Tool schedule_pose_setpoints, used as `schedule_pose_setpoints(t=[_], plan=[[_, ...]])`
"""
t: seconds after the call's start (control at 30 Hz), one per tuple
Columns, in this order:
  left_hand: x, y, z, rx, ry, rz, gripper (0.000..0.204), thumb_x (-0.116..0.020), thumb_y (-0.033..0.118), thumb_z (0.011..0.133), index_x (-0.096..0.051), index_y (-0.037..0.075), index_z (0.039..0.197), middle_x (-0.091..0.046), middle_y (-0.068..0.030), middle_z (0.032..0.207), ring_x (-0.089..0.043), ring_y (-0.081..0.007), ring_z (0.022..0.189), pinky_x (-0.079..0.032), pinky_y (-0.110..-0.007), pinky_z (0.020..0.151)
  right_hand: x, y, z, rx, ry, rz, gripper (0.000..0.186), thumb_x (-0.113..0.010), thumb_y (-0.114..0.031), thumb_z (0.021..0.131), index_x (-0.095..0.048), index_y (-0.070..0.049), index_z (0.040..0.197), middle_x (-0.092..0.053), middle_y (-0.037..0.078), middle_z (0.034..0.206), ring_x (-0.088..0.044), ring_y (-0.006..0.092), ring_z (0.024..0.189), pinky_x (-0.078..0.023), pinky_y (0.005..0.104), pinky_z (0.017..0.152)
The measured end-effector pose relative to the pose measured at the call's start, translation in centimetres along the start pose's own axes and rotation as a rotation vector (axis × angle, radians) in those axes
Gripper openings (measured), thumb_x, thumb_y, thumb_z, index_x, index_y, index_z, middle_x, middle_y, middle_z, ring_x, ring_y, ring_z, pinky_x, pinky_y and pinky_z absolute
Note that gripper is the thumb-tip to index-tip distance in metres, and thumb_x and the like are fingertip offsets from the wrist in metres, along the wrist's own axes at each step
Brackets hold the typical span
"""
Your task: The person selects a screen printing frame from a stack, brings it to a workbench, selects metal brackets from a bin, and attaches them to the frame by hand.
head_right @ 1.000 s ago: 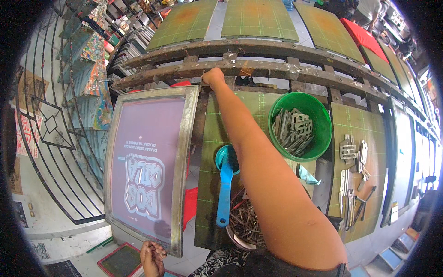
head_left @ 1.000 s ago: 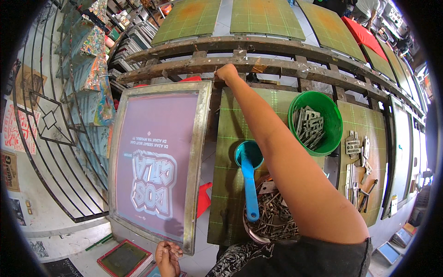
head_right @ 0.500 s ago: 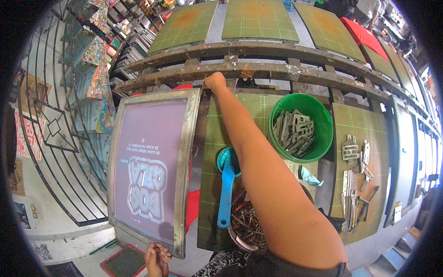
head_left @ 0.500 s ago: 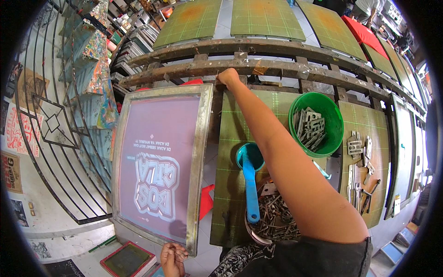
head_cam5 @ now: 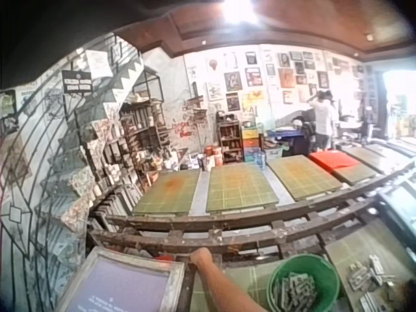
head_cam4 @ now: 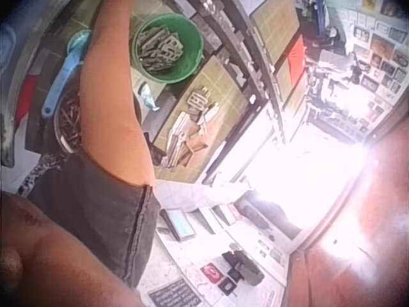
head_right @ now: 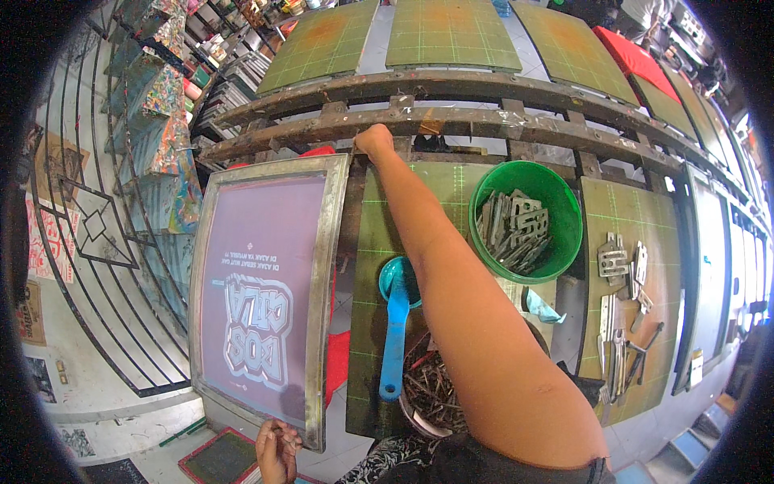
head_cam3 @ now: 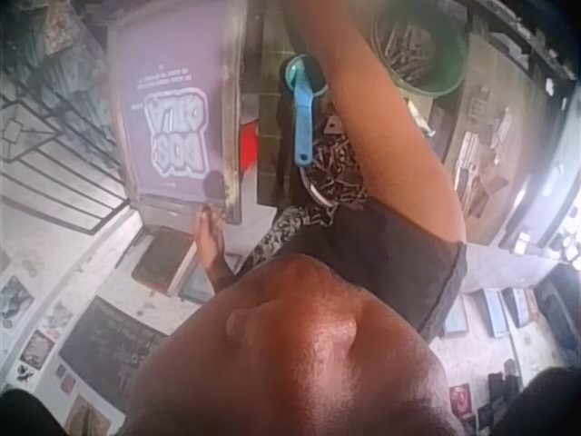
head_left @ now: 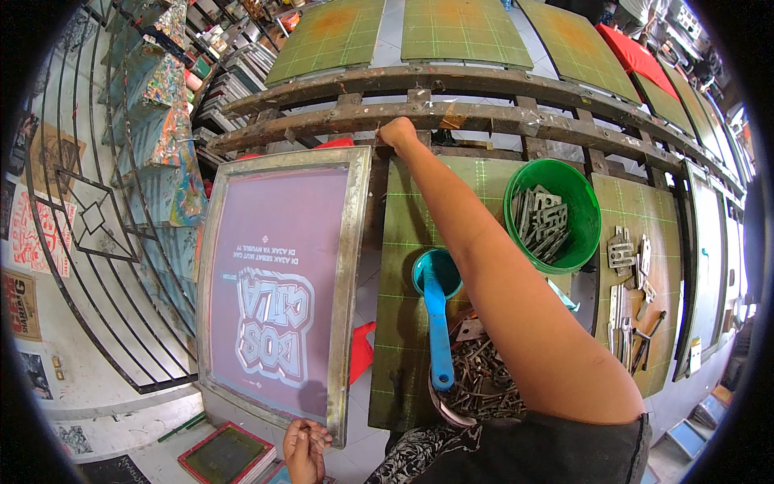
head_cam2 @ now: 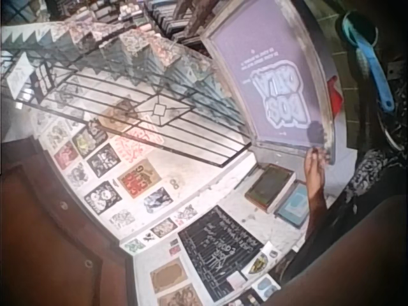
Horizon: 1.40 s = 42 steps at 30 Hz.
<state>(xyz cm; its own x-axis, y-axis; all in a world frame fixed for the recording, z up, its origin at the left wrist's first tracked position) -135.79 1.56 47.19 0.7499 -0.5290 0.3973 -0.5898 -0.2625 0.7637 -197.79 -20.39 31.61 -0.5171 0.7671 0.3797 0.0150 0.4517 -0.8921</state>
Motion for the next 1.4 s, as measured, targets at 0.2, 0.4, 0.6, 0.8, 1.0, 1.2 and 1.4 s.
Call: schedule_pose_setpoints(t=[0.2,0.4,0.6,0.8,1.0,1.2,1.4], plan=[[-0.5,6.0,5.2,-0.398,-0.037,-0.025,0.036,-0.054,0.037,0.096,-0.056,0.001,0.097,-0.056,-0.0066,0.083,-0.054,-0.0137,0.07,-0.043,-0.027,0.063,2.8,-1.8,-2.6,0.055,0.127,0.06,0.03,-0.078,-0.026,0.072,-0.072,0.003,0.08,-0.071,0.016,0.084,-0.067,0.026,0.079,-0.05,0.0349,0.072],[-6.2,20.0,14.8,-0.776,-0.082,-0.035,0.027,-0.062,0.022,0.092,-0.055,0.0,0.106,-0.057,-0.0065,0.102,-0.055,-0.013,0.093,-0.046,-0.029,0.081,5.6,-7.3,-12.5,0.286,-0.173,0.25,0.02,-0.073,-0.018,0.076,-0.072,0.001,0.08,-0.07,0.012,0.077,-0.063,0.0186,0.069,-0.048,0.0333,0.067],[-13.7,26.5,17.9,-0.769,-0.23,0.064,0.034,-0.064,0.039,0.089,-0.06,0.007,0.099,-0.062,-0.0031,0.091,-0.058,-0.0108,0.079,-0.043,-0.026,0.065,9.9,-11.0,-24.6,0.44,-0.324,0.288,0.015,-0.069,-0.011,0.082,-0.071,0.004,0.085,-0.069,0.008,0.079,-0.061,0.0134,0.069,-0.047,0.0285,0.066],[-14.7,25.0,17.2,-0.735,-0.274,0.035,0.034,-0.062,0.041,0.09,-0.06,0.008,0.093,-0.061,-0.0007,0.083,-0.057,-0.0099,0.075,-0.042,-0.024,0.062,11.8,-9.5,-26.0,0.406,-0.33,0.302,0.014,-0.067,-0.009,0.085,-0.07,0.004,0.087,-0.069,0.008,0.079,-0.062,0.0137,0.071,-0.05,0.0268,0.067],[-11.0,22.9,14.9,-0.695,-0.268,-0.152,0.038,-0.052,0.045,0.095,-0.058,0.009,0.101,-0.061,-0.0036,0.088,-0.058,-0.0114,0.078,-0.043,-0.025,0.065,9.9,-6.2,-20.9,0.37,-0.138,0.104,0.019,-0.071,-0.017,0.077,-0.072,0.001,0.083,-0.07,0.014,0.081,-0.067,0.0221,0.074,-0.052,0.0343,0.07],[-3.6,12.8,7.9,-0.707,-0.331,-0.2,0.05,-0.044,0.051,0.097,-0.055,0.003,0.104,-0.06,-0.0052,0.09,-0.057,-0.0129,0.082,-0.044,-0.027,0.07,9.2,0.7,-11.9,0.149,0.087,-0.43,0.03,-0.066,-0.019,0.076,-0.07,0.0,0.099,-0.066,0.021,0.108,-0.064,0.0342,0.103,-0.051,0.041,0.087],[-0.2,-1.6,-0.9,-0.469,-0.181,-0.268,0.046,-0.046,0.046,0.097,-0.055,0.001,0.106,-0.06,-0.0062,0.093,-0.057,-0.0126,0.081,-0.044,-0.026,0.071,7.0,3.2,-10.6,0.057,0.027,-0.537,0.037,-0.066,-0.021,0.077,-0.067,0.0,0.107,-0.064,0.02,0.117,-0.061,0.0352,0.11,-0.051,0.0413,0.091]])
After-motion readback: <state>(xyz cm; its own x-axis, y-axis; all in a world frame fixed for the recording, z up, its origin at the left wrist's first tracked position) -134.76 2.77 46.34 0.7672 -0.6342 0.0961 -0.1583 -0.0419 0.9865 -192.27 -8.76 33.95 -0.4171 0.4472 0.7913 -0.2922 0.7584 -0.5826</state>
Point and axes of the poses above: each hand's wrist, its own z-axis towards the middle knuckle, its own x-axis out of the back of the hand, y = z × x, the point moved 3 cm from there along z, towards the middle knuckle
